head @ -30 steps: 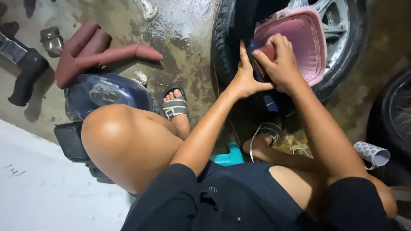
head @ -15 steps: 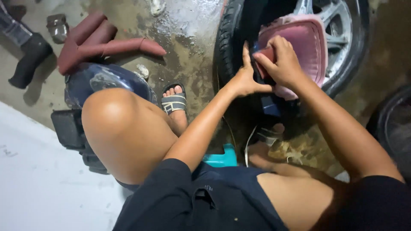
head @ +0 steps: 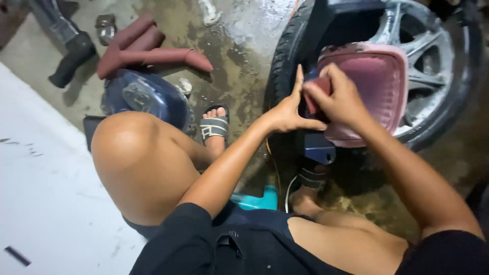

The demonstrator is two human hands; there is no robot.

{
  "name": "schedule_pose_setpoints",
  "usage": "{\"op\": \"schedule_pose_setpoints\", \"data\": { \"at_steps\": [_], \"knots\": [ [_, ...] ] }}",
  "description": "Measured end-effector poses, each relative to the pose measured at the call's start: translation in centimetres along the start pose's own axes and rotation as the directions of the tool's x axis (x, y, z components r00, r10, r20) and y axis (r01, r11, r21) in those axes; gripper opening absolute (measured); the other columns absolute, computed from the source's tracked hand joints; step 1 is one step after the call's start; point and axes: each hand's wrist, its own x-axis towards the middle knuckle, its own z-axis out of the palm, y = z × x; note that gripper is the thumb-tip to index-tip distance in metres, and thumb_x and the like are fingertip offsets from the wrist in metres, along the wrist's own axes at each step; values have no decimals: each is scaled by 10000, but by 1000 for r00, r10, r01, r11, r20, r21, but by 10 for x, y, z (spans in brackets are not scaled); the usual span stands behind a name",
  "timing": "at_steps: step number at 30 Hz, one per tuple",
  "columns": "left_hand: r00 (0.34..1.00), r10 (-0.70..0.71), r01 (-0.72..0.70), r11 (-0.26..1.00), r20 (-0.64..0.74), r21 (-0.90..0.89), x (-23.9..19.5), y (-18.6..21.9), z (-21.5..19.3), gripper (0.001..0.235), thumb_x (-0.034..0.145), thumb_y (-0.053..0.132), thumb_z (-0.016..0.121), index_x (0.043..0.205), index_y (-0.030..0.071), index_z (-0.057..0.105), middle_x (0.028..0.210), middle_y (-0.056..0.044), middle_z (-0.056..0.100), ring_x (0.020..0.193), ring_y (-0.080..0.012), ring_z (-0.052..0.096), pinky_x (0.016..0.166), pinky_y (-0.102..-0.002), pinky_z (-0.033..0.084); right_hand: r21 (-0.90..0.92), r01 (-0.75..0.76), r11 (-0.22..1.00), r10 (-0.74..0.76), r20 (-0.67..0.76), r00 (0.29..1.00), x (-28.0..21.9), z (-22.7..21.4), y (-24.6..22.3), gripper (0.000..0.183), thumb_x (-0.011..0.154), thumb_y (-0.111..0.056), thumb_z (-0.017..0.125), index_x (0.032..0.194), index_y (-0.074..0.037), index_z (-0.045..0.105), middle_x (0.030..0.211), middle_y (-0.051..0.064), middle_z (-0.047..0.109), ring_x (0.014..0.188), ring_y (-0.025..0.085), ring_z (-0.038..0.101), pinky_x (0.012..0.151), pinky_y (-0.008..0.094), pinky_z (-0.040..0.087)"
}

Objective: The person sits on the floor and sands a black motorcycle part using a sanding block. They hold the part with one hand and rub the sanding block over its surface repeatedly.

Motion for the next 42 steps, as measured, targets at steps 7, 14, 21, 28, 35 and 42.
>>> {"op": "schedule_pose_setpoints", "data": {
  "at_steps": [7, 14, 21, 28, 35, 42],
  "knots": [
    [958, -27, 47, 997, -285, 65, -23, 7, 50, 1234, 778, 429, 777, 1609, 243, -117, 1651, -192, 347, 1480, -358, 425, 1151, -413, 391, 81, 14, 997, -15, 10, 1000, 9, -13, -3, 329, 1072, -408, 693, 1015, -92, 622, 869, 43, 632, 772, 178, 559, 672, 366, 419],
    [960, -23, 22, 1000, -278, -7, -13, -9, 54, 1414, 694, 392, 881, 1577, 238, -212, 1643, -222, 337, 1467, -322, 445, 1169, -360, 364, 151, 97, 984, -117, 132, 984, 14, -24, 14, 283, 1049, -326, 743, 897, -126, 611, 831, 4, 606, 782, 123, 527, 692, 310, 405],
    [994, -6, 21, 990, -109, 142, -25, -15, 25, 1364, 772, 470, 852, 1565, 263, -238, 1580, -237, 451, 1398, -434, 500, 1121, -425, 409, 310, -91, 946, 20, 225, 974, 4, -17, 20, 289, 1067, -345, 688, 869, -150, 609, 799, -74, 543, 765, 40, 467, 680, 238, 409],
    [948, 46, -72, 995, -315, -69, -16, -10, 64, 1272, 809, 354, 791, 1587, 210, -206, 1616, -245, 370, 1490, -337, 415, 1208, -383, 330, 203, 24, 979, -80, 272, 959, 7, -20, 0, 299, 1023, -329, 742, 861, -140, 577, 792, -22, 534, 738, 89, 462, 678, 267, 379],
    [960, 73, -81, 996, -269, -21, -9, -13, 58, 1292, 814, 432, 823, 1588, 228, -191, 1694, -209, 201, 1509, -398, 365, 1228, -419, 299, 272, 19, 962, -81, 218, 973, 20, -23, 14, 210, 1060, -294, 742, 947, -128, 681, 846, -39, 633, 787, 51, 556, 664, 237, 454],
    [982, 7, -3, 1000, -187, 19, -7, -2, 38, 1280, 813, 423, 832, 1587, 273, -176, 1741, -111, 126, 1497, -428, 391, 1210, -436, 310, 223, -76, 972, 40, 160, 986, 24, -32, 9, 209, 1086, -329, 713, 985, -148, 690, 863, -64, 640, 813, 34, 559, 686, 238, 442]
  ]
}}
